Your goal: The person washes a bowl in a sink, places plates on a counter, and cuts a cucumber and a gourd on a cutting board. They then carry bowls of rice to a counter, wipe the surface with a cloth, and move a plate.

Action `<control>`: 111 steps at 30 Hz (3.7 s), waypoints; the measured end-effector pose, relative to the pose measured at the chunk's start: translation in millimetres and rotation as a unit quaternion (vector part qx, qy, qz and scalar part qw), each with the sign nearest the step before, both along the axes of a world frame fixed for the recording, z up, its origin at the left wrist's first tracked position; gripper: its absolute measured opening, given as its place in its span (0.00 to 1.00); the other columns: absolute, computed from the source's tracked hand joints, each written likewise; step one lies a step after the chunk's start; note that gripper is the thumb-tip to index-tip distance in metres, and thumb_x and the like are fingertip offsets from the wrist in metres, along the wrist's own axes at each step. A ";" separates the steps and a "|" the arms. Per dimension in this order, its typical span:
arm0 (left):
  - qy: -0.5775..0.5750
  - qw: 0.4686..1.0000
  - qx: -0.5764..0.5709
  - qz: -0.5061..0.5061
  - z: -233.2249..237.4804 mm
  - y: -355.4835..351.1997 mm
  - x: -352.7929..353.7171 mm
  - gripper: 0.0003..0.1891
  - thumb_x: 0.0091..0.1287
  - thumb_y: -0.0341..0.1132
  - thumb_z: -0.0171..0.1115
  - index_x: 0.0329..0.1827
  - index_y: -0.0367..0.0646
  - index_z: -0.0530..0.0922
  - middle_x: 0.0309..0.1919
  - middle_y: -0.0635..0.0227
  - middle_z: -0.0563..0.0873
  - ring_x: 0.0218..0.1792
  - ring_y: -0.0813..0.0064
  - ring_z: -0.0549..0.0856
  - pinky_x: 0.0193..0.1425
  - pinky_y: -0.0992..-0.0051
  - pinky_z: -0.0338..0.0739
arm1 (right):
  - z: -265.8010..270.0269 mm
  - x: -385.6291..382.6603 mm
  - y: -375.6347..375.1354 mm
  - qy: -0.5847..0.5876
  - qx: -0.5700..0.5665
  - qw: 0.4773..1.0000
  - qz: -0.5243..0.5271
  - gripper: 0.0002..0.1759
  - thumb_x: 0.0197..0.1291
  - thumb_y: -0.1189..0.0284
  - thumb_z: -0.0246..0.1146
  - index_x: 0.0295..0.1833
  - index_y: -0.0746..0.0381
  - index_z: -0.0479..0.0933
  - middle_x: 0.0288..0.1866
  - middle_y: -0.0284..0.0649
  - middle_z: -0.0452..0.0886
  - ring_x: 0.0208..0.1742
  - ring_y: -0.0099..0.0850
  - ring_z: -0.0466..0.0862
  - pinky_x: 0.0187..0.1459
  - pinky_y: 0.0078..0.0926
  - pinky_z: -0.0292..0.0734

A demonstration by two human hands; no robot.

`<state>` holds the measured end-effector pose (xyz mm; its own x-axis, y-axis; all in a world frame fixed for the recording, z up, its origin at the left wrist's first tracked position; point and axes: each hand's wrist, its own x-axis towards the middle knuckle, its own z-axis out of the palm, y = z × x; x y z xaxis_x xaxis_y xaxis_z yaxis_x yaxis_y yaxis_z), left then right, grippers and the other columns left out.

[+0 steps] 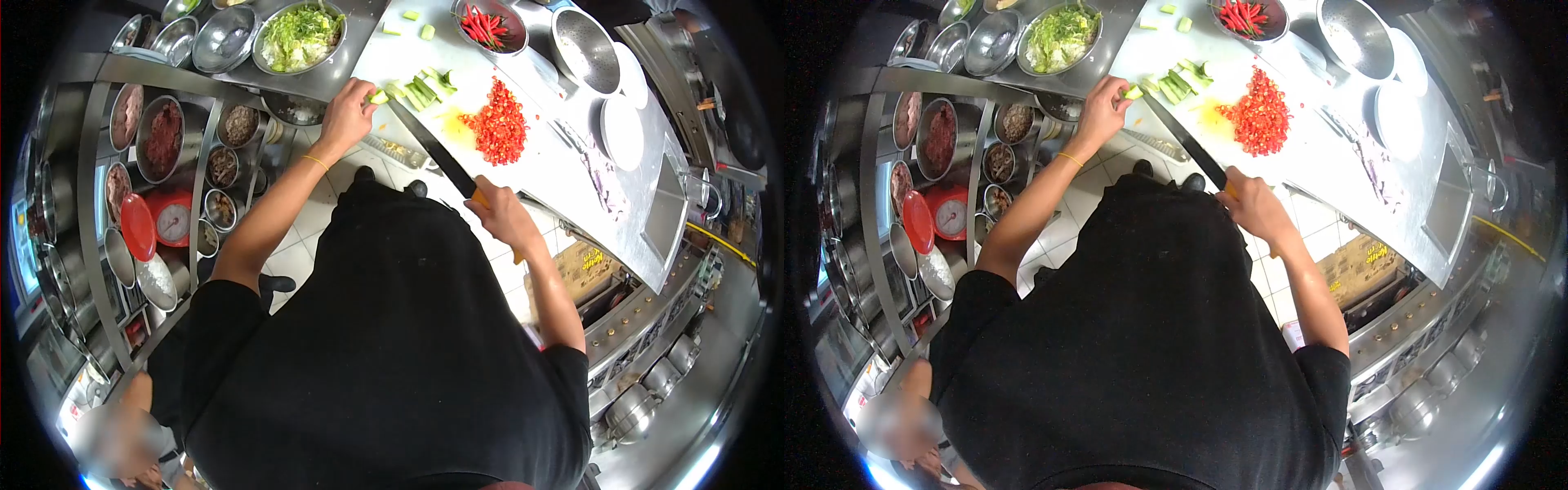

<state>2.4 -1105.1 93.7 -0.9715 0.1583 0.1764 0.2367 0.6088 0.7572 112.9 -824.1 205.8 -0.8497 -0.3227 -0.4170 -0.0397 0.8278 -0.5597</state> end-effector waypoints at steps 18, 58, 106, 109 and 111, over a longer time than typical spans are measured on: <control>0.188 0.975 0.023 0.114 2.0 37.3 -109.3 0.05 0.62 0.28 0.58 0.40 0.44 0.77 0.38 0.62 0.77 0.39 0.56 0.79 0.41 0.65 0.75 | 33.4 16.7 51.9 -0.089 -0.206 0.933 -0.282 0.09 0.63 0.73 0.57 0.37 0.67 0.67 0.16 0.37 0.72 0.12 0.21 0.71 0.15 0.21 0.65; 0.075 0.966 -0.247 -0.011 -8.2 29.1 -150.0 0.12 0.51 0.38 0.63 0.39 0.46 0.80 0.45 0.60 0.75 0.43 0.52 0.79 0.46 0.56 0.77 | -82.9 -77.2 -76.7 0.250 0.142 0.923 -0.255 0.26 0.54 0.73 0.57 0.61 0.60 0.67 0.42 0.55 0.70 0.36 0.52 0.77 0.38 0.48 0.73; -0.421 0.667 0.611 -0.066 67.3 10.4 62.3 0.05 0.62 0.35 0.57 0.39 0.47 0.74 0.46 0.65 0.77 0.39 0.64 0.77 0.28 0.74 0.74 | -95.9 -174.0 -49.9 0.195 -0.406 0.836 -0.314 0.16 0.44 0.82 0.61 0.42 0.62 0.80 0.38 0.48 0.82 0.40 0.40 0.82 0.44 0.33 0.77; -0.400 0.700 0.588 -0.059 75.6 25.7 45.9 0.06 0.62 0.33 0.56 0.38 0.42 0.73 0.42 0.66 0.77 0.33 0.71 0.77 0.23 0.76 0.69 | -45.4 -166.4 16.6 0.107 -0.615 0.708 -0.331 0.18 0.54 0.83 0.59 0.50 0.57 0.79 0.40 0.35 0.81 0.34 0.25 0.79 0.34 0.21 0.77; -0.379 0.822 0.424 0.014 75.3 38.3 38.3 0.05 0.64 0.32 0.55 0.37 0.41 0.74 0.40 0.67 0.78 0.30 0.75 0.77 0.23 0.78 0.68 | -20.6 -139.9 62.4 0.060 -0.637 0.676 -0.366 0.20 0.55 0.83 0.59 0.54 0.58 0.76 0.42 0.37 0.80 0.36 0.27 0.80 0.36 0.21 0.78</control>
